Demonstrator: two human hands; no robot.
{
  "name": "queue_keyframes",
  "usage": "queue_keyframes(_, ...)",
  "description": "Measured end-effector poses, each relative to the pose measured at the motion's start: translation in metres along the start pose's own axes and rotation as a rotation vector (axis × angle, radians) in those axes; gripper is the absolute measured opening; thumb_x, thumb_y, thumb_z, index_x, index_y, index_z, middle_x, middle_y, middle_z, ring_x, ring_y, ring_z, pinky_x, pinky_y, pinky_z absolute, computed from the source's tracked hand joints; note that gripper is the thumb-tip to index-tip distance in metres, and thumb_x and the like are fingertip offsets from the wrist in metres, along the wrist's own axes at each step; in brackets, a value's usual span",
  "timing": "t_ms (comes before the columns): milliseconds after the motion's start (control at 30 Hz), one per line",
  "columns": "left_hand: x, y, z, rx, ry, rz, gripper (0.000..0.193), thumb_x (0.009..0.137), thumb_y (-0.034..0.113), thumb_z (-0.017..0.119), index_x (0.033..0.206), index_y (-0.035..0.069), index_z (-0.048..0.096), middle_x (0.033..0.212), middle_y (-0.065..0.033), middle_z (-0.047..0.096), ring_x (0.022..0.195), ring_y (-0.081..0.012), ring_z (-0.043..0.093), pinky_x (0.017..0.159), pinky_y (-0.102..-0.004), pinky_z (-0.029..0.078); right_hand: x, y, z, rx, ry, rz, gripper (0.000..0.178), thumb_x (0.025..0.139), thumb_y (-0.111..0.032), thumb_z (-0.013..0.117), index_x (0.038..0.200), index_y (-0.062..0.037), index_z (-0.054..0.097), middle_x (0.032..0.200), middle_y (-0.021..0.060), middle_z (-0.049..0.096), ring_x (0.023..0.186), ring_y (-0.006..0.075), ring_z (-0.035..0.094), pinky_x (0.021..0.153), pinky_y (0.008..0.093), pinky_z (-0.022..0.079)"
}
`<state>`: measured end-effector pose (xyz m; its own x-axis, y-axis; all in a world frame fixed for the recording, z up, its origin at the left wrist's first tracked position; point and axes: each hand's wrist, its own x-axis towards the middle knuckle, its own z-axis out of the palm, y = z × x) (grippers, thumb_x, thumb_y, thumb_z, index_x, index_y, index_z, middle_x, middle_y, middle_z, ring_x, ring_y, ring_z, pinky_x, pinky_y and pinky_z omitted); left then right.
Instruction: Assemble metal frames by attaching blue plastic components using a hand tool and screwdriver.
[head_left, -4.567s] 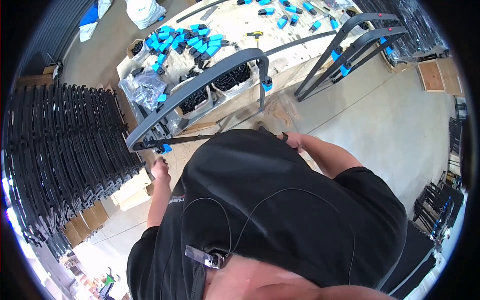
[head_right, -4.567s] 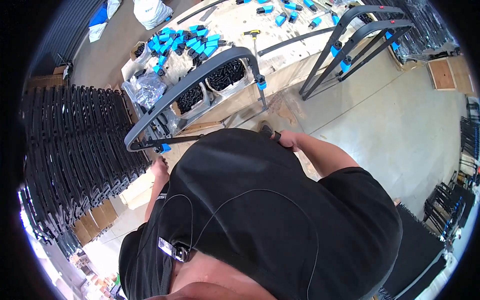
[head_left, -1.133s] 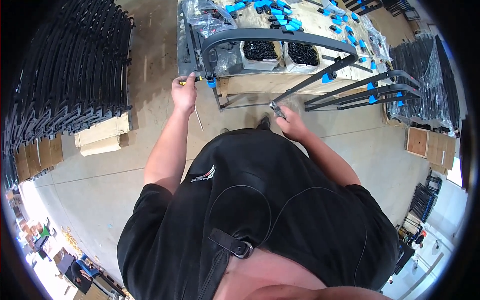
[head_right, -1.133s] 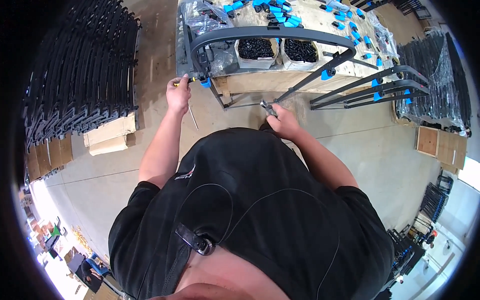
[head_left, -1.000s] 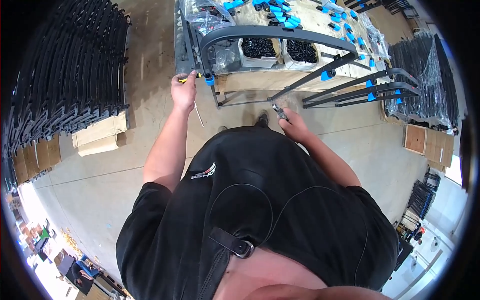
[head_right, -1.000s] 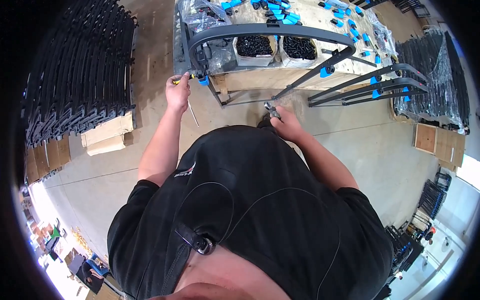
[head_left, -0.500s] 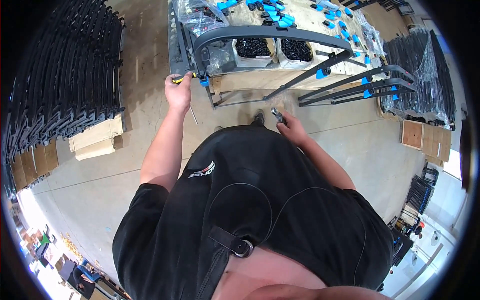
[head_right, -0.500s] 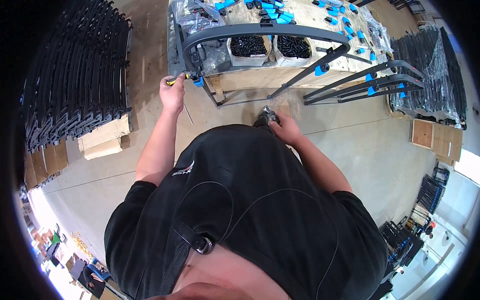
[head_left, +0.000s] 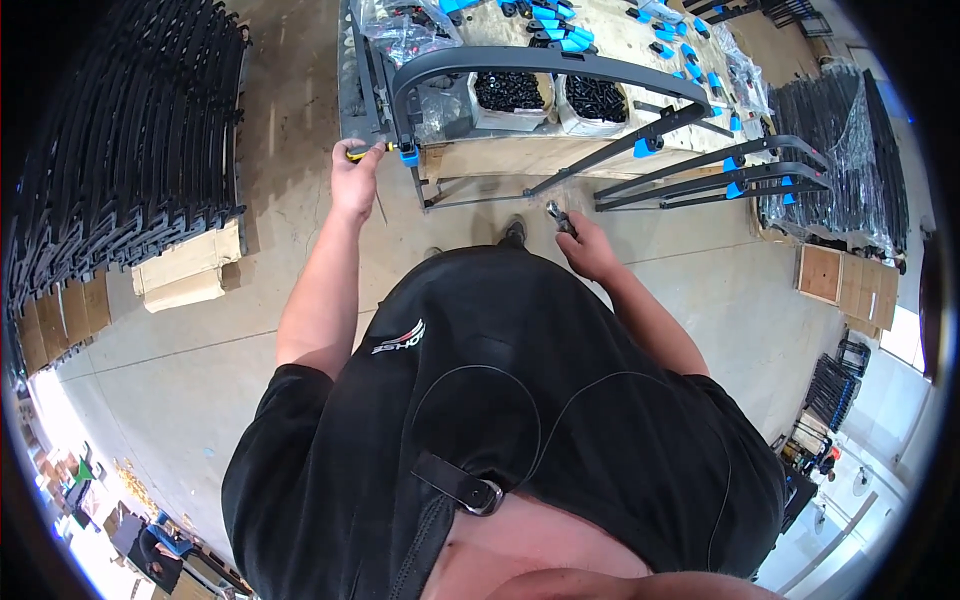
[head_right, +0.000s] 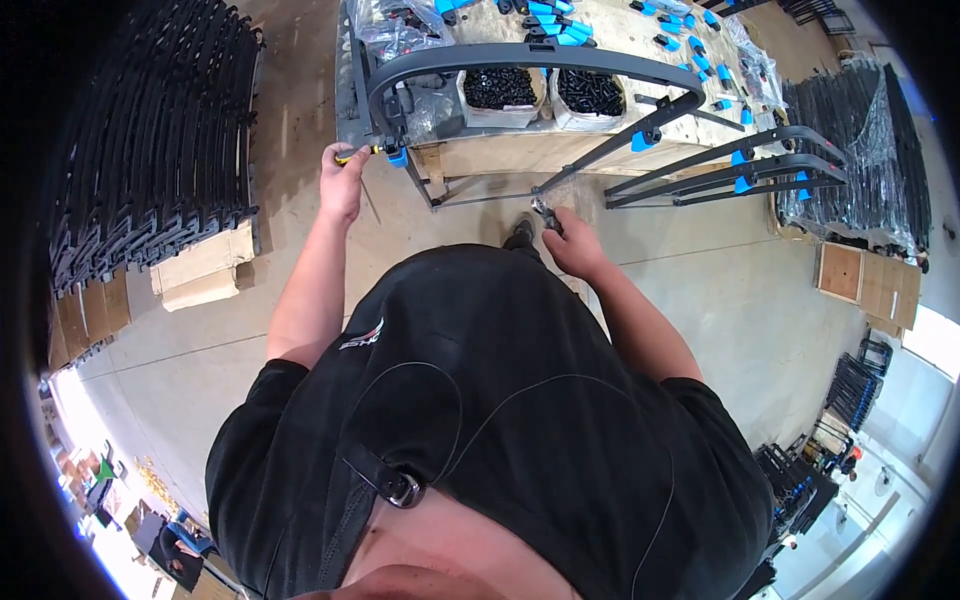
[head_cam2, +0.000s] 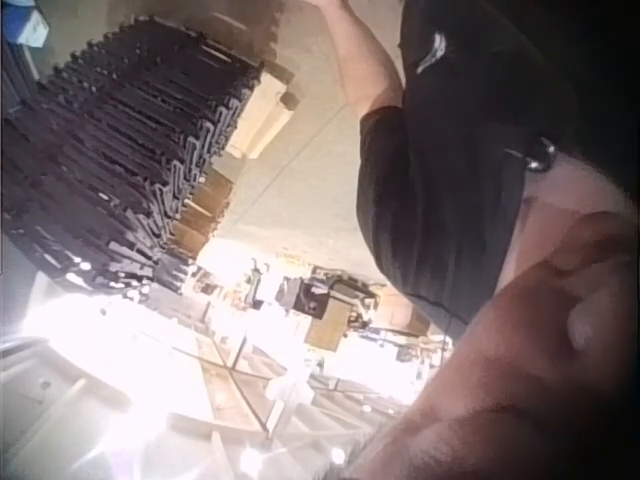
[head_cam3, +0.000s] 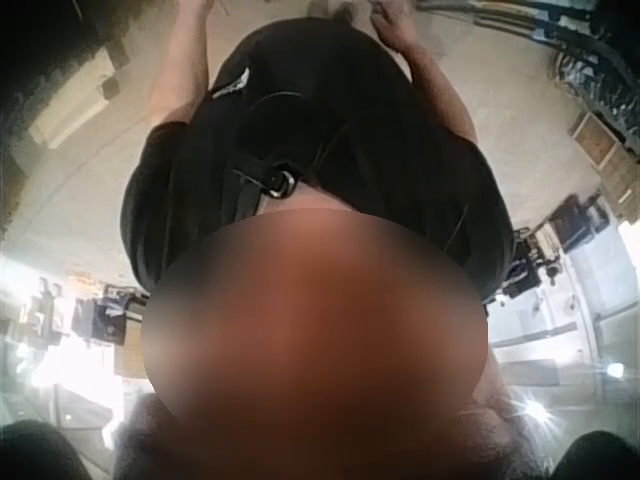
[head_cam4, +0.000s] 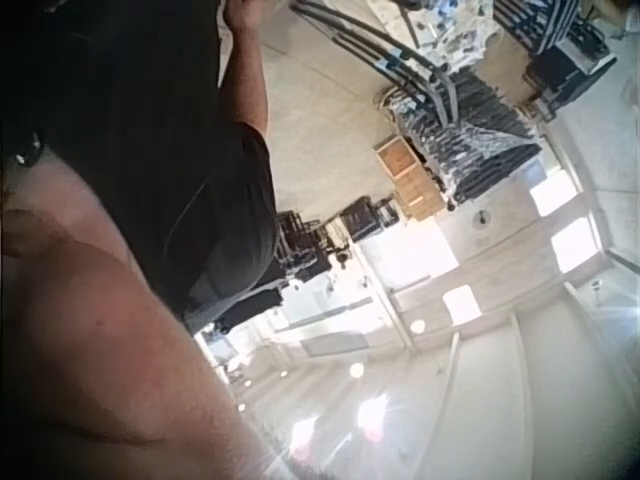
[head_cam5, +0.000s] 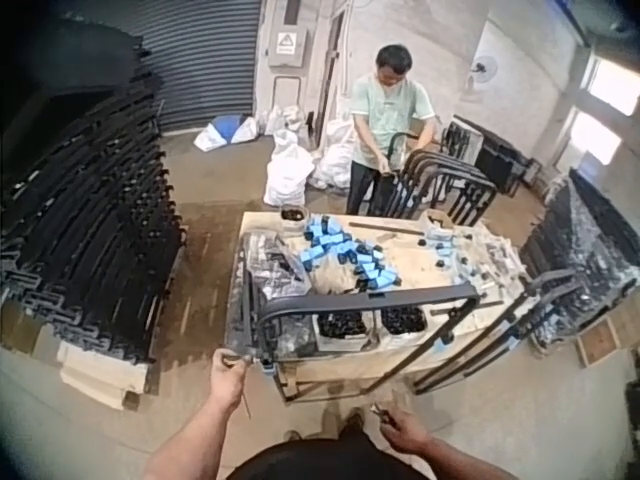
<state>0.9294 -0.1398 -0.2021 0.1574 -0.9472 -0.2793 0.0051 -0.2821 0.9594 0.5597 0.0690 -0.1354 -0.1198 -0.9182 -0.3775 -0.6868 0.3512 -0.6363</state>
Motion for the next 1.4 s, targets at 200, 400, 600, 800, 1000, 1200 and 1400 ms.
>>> queue_keyframes(200,0.006,0.015,-0.014,0.004,-0.326,0.034,0.032,0.097,0.015,0.070,0.120,0.005,0.051,0.090,-0.0056,0.062,0.076,-0.0130,0.056,0.065,-0.0289,0.048,0.024,-0.021,-0.003,0.003,-0.079,0.038,0.031,0.089,-0.023,0.060,0.112,-0.0027,0.060,0.093,0.0223,0.064,0.088,0.0378,0.065,0.081,0.0469,0.051)
queue_keyframes(400,-0.019,0.047,0.010,0.072,-0.107,-0.188,0.027,0.100,0.020,0.063,0.120,0.006,0.054,0.080,-0.0020,0.056,0.062,-0.0107,0.050,0.050,-0.0288,0.046,0.050,-0.076,0.003,0.474,-0.241,0.119,0.038,0.087,-0.020,0.072,0.114,0.0025,0.058,0.089,0.0121,0.066,0.091,0.0229,0.068,0.077,0.0394,0.052)
queue_keyframes(600,-0.008,0.056,0.007,0.103,-0.125,-0.405,0.025,0.101,0.029,0.061,0.116,0.009,0.056,0.073,0.0006,0.049,0.055,-0.0103,0.042,0.044,-0.0269,0.036,0.097,-0.088,0.044,0.198,-0.192,-0.188,0.034,0.089,-0.024,0.068,0.109,0.0015,0.059,0.093,0.0114,0.066,0.086,0.0210,0.062,0.078,0.0369,0.050)
queue_keyframes(800,-0.016,0.078,0.023,0.176,-0.151,-0.444,0.020,0.101,0.027,0.062,0.107,0.011,0.052,0.064,0.0058,0.039,0.047,-0.0057,0.032,0.042,-0.0250,0.027,0.161,-0.112,0.098,0.227,-0.285,-0.065,0.040,0.094,-0.025,0.054,0.121,0.0050,0.056,0.112,0.0288,0.066,0.105,0.0385,0.066,0.090,0.0445,0.052)
queue_keyframes(1000,-0.011,0.074,0.022,0.161,-0.155,-0.493,0.023,0.100,0.029,0.065,0.104,0.011,0.051,0.063,0.0065,0.037,0.046,-0.0051,0.031,0.040,-0.0234,0.025,0.155,-0.169,0.102,-0.112,-0.314,-0.108,0.045,0.096,-0.017,0.052,0.130,0.0115,0.046,0.123,0.0336,0.063,0.115,0.0445,0.063,0.099,0.0483,0.051)
queue_keyframes(1200,-0.006,0.053,0.014,0.247,-0.107,-0.415,0.034,0.097,0.037,0.069,0.107,0.007,0.056,0.065,0.0013,0.048,0.047,-0.0093,0.041,0.040,-0.0269,0.032,0.144,-0.207,0.072,0.995,-0.772,0.352,0.027,0.099,-0.021,0.056,0.103,0.0058,0.057,0.079,0.0126,0.061,0.062,0.0297,0.066,0.054,0.0488,0.059)
queue_keyframes(1400,-0.011,0.051,0.018,0.309,-0.049,-0.379,0.036,0.095,0.040,0.071,0.103,0.006,0.060,0.067,-0.0019,0.055,0.050,-0.0110,0.047,0.041,-0.0288,0.036,0.167,-0.160,0.125,-0.172,-0.358,-0.135,0.034,0.096,-0.023,0.059,0.110,0.0084,0.057,0.086,0.0182,0.068,0.073,0.0294,0.070,0.064,0.0429,0.058)
